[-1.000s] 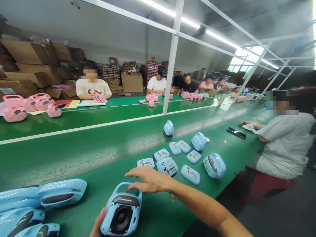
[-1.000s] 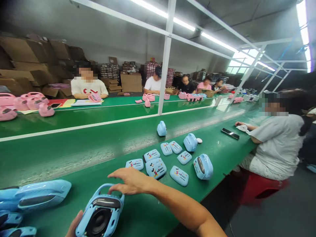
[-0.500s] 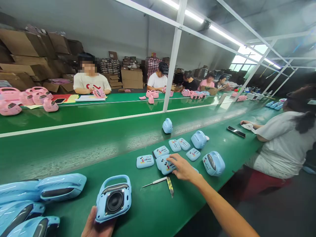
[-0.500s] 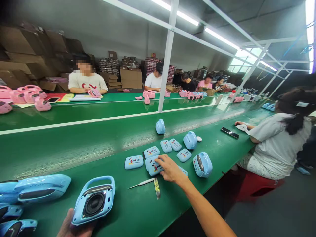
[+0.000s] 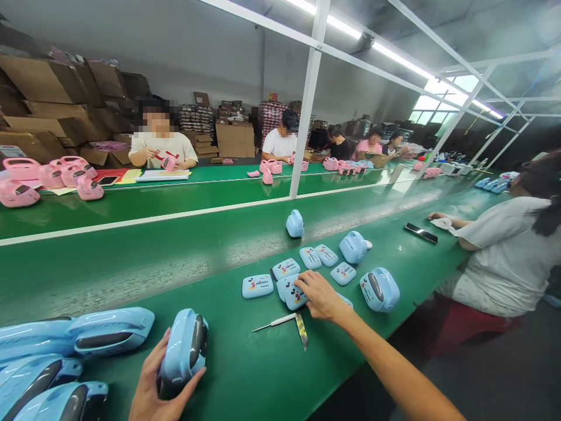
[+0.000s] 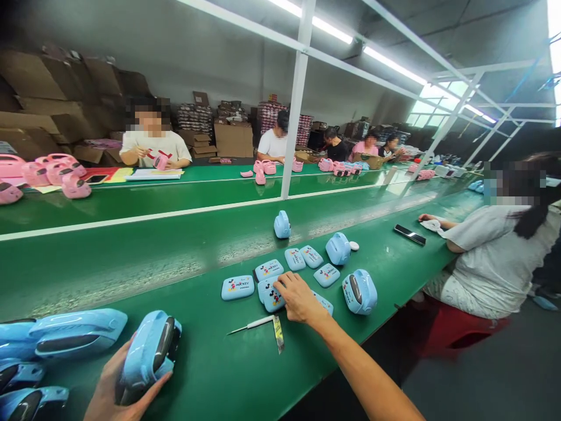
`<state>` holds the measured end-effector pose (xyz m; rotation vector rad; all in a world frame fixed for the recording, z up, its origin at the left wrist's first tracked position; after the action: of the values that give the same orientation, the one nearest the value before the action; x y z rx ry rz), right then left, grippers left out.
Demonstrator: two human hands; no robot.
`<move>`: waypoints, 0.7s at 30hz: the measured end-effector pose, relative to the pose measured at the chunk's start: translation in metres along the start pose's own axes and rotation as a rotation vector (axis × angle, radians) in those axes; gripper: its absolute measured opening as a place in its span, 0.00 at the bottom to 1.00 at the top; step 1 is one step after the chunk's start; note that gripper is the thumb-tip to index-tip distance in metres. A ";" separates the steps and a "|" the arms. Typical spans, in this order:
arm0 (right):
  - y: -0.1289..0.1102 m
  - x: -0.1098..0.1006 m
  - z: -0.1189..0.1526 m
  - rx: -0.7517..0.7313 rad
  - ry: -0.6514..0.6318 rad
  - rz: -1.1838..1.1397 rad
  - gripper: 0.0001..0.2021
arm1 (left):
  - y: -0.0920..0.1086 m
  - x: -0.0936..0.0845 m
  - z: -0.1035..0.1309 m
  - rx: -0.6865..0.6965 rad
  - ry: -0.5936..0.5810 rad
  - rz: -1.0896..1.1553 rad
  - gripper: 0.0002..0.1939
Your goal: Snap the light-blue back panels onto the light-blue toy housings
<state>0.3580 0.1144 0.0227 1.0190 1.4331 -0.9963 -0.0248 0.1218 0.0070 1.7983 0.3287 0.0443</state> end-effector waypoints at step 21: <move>-0.003 0.000 0.015 -0.157 0.027 0.028 0.30 | -0.008 -0.029 0.024 0.078 -0.117 -0.224 0.32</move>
<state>0.3593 0.0992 0.0218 0.9379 1.4907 -0.8383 -0.0495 0.0937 -0.0025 1.8219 0.4508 -0.2327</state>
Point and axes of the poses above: each hand's wrist, its own z-axis away from the middle knuckle, its own x-axis out of the palm, y = z × x, the point moved 10 cm from there along -z, towards the middle knuckle, and after that the axes turned 1 degree about z, right-handed, at the moved point
